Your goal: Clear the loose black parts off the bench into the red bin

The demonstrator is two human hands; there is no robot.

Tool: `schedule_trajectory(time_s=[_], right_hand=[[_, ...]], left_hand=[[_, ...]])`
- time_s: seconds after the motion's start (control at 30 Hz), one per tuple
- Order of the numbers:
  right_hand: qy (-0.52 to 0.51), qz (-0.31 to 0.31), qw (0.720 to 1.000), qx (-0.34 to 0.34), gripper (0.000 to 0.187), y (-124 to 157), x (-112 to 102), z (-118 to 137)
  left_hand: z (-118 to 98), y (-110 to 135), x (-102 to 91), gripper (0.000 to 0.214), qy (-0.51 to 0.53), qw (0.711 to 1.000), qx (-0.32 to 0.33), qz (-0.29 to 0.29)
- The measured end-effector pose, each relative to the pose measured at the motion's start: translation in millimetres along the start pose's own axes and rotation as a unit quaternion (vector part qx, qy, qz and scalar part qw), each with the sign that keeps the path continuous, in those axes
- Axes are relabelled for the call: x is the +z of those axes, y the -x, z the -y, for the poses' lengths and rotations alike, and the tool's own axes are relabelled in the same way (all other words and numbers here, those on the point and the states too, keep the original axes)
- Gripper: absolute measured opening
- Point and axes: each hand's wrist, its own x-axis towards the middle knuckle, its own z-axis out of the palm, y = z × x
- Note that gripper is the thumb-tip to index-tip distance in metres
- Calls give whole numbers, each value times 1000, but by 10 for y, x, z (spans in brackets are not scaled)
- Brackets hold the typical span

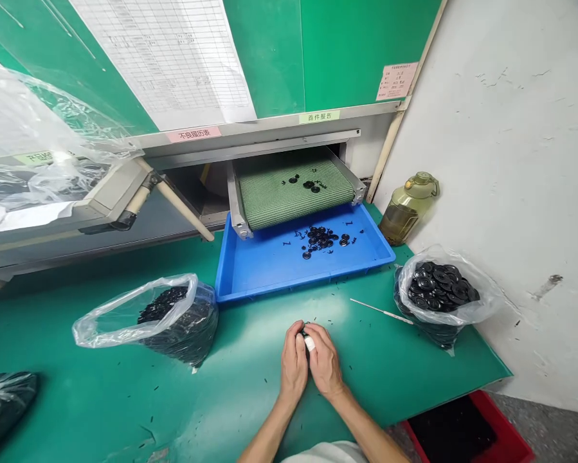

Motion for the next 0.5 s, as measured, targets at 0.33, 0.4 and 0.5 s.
schedule_trajectory(time_s=[0.33,0.4,0.5], right_hand=[[-325,-171,901,230,23,-189,9,141],[-407,-180,858,257,29,-209,-26,123],[-477,-191,813,273,41,-258,-53,83]], left_hand=[[-296,-146,502,21,267,948,-157,-78],[-369,-192,557,19,326,923,-187,-78],[-468,-243,622,15,396,892,-201,-86]])
